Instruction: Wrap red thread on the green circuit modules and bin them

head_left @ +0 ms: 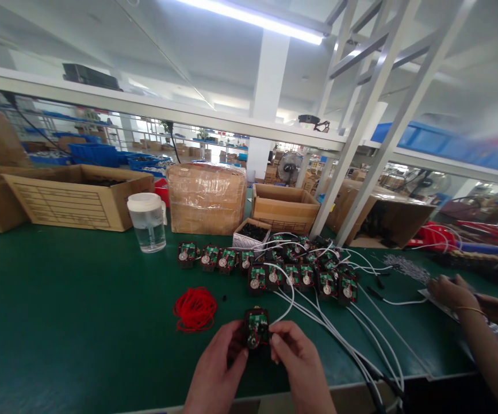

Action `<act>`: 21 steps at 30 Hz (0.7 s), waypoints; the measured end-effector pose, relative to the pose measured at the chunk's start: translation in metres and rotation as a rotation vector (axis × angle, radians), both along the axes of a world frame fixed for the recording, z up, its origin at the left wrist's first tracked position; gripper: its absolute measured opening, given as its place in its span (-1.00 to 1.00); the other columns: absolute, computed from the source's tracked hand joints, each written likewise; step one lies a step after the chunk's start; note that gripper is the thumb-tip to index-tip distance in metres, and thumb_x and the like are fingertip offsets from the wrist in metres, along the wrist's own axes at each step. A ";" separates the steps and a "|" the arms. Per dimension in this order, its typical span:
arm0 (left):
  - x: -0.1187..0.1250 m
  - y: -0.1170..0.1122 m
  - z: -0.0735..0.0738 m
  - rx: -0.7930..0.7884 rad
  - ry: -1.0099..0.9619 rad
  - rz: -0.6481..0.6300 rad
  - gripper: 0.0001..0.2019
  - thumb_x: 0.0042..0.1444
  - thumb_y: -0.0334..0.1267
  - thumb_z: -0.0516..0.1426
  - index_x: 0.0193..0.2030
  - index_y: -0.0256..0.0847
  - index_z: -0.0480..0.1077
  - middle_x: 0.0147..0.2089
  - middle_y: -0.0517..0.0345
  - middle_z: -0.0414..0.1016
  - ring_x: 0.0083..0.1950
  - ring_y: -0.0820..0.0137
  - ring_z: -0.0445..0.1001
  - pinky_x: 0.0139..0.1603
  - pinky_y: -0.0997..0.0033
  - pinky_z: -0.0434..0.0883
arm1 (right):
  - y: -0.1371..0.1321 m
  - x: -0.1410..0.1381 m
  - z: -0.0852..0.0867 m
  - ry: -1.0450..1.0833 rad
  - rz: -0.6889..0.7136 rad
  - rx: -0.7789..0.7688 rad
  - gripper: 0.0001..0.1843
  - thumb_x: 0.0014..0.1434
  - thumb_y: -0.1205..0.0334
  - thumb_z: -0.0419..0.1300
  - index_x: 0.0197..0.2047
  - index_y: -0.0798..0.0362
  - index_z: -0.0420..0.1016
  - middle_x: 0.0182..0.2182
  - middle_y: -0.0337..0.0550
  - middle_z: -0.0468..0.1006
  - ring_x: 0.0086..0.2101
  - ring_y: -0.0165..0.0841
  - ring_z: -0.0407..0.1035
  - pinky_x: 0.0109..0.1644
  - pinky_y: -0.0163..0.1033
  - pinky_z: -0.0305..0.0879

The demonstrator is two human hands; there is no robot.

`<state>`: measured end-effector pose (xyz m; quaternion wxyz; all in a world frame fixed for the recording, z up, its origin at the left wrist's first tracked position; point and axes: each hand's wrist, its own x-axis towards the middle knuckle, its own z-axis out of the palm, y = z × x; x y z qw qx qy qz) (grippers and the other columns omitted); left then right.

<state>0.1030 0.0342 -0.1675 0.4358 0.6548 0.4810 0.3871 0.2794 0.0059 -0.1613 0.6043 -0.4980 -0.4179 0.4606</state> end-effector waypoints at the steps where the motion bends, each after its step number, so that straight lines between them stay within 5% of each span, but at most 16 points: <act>1: 0.000 0.000 -0.001 0.003 -0.005 0.004 -0.61 0.13 -0.29 0.10 0.12 -0.17 0.42 0.01 -0.03 0.61 -0.05 0.21 0.61 0.02 0.20 0.52 | 0.000 -0.001 0.001 -0.002 0.001 0.001 -0.57 0.02 -0.15 0.42 -0.27 0.06 0.58 -0.52 -0.24 0.44 -0.51 -0.39 0.30 -0.41 -0.29 0.23; 21: 0.002 0.004 0.017 -0.060 -0.019 0.005 -0.59 -0.01 -0.31 0.12 0.01 -0.18 0.54 -0.17 0.03 0.59 -0.18 0.24 0.57 -0.11 0.29 0.49 | 0.005 -0.014 -0.009 -0.178 -0.089 0.060 -0.66 0.10 -0.09 0.38 -0.30 0.03 0.60 -0.38 -0.14 0.55 -0.34 -0.26 0.41 -0.23 -0.24 0.37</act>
